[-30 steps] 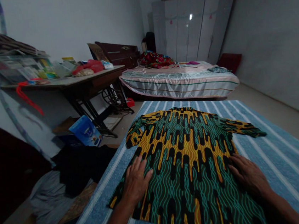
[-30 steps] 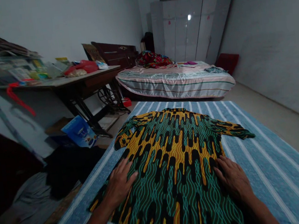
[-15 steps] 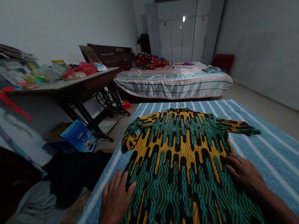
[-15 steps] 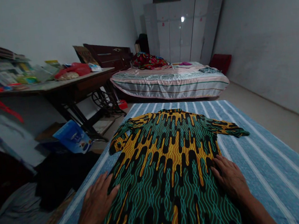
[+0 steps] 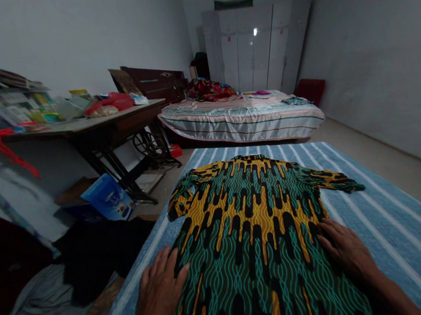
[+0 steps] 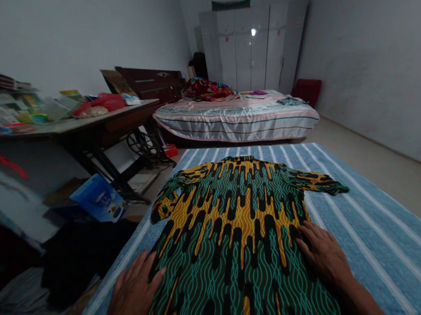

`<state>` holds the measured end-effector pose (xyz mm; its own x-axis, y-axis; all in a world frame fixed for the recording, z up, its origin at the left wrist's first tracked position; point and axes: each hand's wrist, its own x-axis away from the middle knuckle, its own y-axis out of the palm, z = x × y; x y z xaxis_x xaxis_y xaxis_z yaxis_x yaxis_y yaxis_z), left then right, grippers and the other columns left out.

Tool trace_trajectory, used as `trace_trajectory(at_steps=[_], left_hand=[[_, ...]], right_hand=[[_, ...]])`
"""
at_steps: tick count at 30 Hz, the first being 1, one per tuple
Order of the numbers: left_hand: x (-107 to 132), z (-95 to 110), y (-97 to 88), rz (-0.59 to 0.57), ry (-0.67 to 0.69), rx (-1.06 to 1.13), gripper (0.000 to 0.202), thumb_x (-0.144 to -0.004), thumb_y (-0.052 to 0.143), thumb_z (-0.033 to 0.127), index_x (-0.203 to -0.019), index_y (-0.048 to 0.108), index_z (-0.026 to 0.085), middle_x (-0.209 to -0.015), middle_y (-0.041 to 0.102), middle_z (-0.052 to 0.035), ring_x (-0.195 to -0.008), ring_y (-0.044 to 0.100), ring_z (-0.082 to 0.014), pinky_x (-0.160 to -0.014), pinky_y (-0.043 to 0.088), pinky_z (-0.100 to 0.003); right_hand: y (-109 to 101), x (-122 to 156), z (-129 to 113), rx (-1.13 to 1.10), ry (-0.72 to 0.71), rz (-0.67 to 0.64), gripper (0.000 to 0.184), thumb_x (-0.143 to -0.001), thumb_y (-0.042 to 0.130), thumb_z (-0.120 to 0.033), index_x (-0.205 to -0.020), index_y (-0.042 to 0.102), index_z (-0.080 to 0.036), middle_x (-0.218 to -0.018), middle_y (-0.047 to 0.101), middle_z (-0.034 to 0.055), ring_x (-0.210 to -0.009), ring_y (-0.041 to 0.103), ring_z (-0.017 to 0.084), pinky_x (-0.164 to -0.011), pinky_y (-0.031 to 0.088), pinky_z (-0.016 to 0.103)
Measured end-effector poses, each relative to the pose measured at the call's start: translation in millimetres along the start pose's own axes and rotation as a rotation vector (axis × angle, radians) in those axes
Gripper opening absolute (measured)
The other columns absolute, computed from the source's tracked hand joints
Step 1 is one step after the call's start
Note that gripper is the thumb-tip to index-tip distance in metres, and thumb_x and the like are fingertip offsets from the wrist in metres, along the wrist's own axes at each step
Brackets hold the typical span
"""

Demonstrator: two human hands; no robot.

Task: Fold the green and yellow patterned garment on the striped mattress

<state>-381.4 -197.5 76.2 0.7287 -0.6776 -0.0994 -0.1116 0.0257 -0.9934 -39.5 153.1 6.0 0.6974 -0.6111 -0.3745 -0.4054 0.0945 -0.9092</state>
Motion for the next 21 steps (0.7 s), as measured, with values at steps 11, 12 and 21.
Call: trace_trajectory(at_steps=[11,12,21], left_hand=[[-2,-4,4.6,0.049,0.021,0.003,0.054,-0.086,0.036,0.042,-0.127,0.056,0.013,-0.14,0.048,-0.0127,-0.133,0.039,-0.0276,-0.108,0.031,-0.048],[-2,-3,4.8,0.048,0.021,-0.005,0.054,-0.085,0.036,0.042,-0.127,0.056,0.014,-0.14,0.047,-0.0125,-0.133,0.039,-0.0274,-0.108,0.031,-0.047],[-12,0,-3.9,0.051,-0.023,0.014,0.05,-0.083,0.04,0.043,-0.117,0.062,0.015,-0.135,0.053,-0.0139,-0.128,0.046,-0.0293,-0.105,0.036,-0.05]], right_hand=[[2,-1,1,-0.005,0.004,0.003,0.041,-0.092,0.04,-0.046,-0.115,0.062,-0.018,-0.128,0.058,0.0109,-0.12,0.052,0.026,-0.099,0.043,0.044],[3,0,1,-0.003,0.003,0.003,0.041,-0.092,0.04,-0.046,-0.115,0.061,-0.018,-0.128,0.057,0.011,-0.12,0.052,0.026,-0.099,0.042,0.044],[-14,-14,-13,0.083,0.032,-0.042,0.032,-0.09,0.042,-0.038,-0.106,0.064,-0.019,-0.117,0.063,0.0114,-0.11,0.057,0.028,-0.089,0.046,0.043]])
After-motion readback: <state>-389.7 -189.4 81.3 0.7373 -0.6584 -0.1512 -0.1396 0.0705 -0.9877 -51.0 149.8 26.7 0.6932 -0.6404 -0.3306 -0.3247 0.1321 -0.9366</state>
